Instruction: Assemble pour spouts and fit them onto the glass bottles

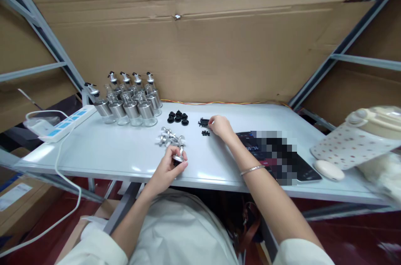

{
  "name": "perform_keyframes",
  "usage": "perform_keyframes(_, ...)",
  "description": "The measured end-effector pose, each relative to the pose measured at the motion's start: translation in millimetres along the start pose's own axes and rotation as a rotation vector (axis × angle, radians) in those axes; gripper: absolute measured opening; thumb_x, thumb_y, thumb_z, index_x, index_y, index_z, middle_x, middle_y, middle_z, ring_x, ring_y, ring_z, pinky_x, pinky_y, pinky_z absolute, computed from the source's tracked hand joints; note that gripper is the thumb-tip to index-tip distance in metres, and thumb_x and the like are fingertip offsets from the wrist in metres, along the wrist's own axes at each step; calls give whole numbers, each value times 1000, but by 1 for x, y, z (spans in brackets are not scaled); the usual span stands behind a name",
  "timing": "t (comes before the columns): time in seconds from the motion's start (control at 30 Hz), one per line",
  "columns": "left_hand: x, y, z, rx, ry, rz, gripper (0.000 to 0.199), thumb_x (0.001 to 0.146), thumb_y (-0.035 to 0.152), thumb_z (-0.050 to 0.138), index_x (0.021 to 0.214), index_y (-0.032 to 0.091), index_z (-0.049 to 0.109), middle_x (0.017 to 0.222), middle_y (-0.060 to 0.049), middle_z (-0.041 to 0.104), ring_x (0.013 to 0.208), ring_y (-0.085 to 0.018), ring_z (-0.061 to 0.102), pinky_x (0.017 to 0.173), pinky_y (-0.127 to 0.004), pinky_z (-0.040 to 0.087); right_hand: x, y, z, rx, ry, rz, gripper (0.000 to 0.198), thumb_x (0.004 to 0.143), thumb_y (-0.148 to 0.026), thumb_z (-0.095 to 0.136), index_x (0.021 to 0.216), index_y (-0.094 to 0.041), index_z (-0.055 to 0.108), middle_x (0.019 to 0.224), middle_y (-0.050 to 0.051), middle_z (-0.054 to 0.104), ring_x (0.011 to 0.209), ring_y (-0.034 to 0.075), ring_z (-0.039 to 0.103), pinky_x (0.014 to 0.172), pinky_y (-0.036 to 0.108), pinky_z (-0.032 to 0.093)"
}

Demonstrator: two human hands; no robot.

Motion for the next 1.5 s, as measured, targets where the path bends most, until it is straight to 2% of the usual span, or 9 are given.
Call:
perform_keyframes(0.3, 0, 1, -1, -21, 17, 9, 23, 80, 21, 57, 91, 22, 36, 99, -1, 51, 69, -8, 46, 67, -21, 39, -6, -10, -4, 42, -14, -37, 25, 70, 0, 51, 75, -15, 70, 73, 7, 71, 73, 19, 64, 69, 25, 44)
perform_keyframes(0.47, 1, 1, -3, 54, 62, 83, 17, 81, 16, 52, 94, 21, 42, 102, -4, 49, 87, -12, 51, 77, -23, 42, -53, -28, -12, 147, 37, -71, 22, 82, -16, 48, 90, -17, 68, 88, 8, 72, 79, 19, 64, 76, 29, 44)
perform_keyframes(0.6, 3, 3, -2, 90, 30, 130, 9, 85, 16, 49, 92, 21, 45, 96, -3, 51, 87, -15, 52, 82, -27, 42, -110, -46, 11, 783, 21, -102, 30, 84, -41, 50, 92, -18, 68, 94, 8, 71, 81, 21, 64, 76, 32, 48)
perform_keyframes(0.73, 3, 7, -2, 122, 15, 171, 5, 86, 16, 48, 90, 20, 47, 95, -4, 51, 90, -16, 52, 84, -29, 42, -138, -52, 35, 1071, -12, -33, 36, 76, -52, 60, 86, -18, 72, 90, 7, 72, 88, 23, 63, 82, 34, 47)
perform_keyframes(0.9, 2, 13, 2, 239, -68, 207, 11, 83, 9, 46, 84, 18, 52, 91, -3, 48, 88, -15, 49, 82, -26, 40, -138, -49, 38, 1252, -123, 38, 35, 66, -52, 72, 81, -19, 74, 80, 4, 72, 84, 22, 63, 84, 33, 46)
perform_keyframes(1.1, 1, 14, 4, 279, -109, 202, 18, 82, 5, 43, 79, 17, 56, 94, -4, 46, 84, -14, 49, 77, -23, 40, -139, -55, 37, 1300, -162, 38, 30, 68, -46, 73, 80, -19, 75, 77, 3, 72, 76, 18, 62, 78, 29, 46)
perform_keyframes(1.2, 1, 13, 6, 286, -131, 195, 19, 82, 4, 42, 79, 17, 56, 96, -5, 47, 86, -14, 50, 77, -23, 41, -138, -58, 38, 1335, -148, 48, 26, 68, -44, 73, 75, -19, 75, 75, 2, 71, 71, 16, 59, 73, 27, 45)
perform_keyframes(1.37, 2, 15, 8, 288, -143, 224, 21, 80, 2, 41, 80, 17, 55, 97, -5, 47, 94, -15, 50, 83, -24, 40, -137, -60, 38, 1447, -116, 94, 25, 62, -42, 76, 67, -18, 73, 75, 4, 70, 75, 17, 58, 77, 28, 44)
perform_keyframes(1.5, 4, 16, 9, 290, -153, 229, 19, 83, 5, 41, 80, 17, 55, 99, -6, 47, 95, -16, 50, 82, -24, 40, -138, -61, 37, 1509, -89, 158, 28, 57, -43, 78, 64, -16, 72, 70, 4, 67, 70, 16, 56, 70, 27, 45)
Point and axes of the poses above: each hand's wrist, its own x-axis towards the middle knuckle, its own z-axis out of the palm, y = z × x, the point moved 5 cm from there along x, towards the middle knuckle
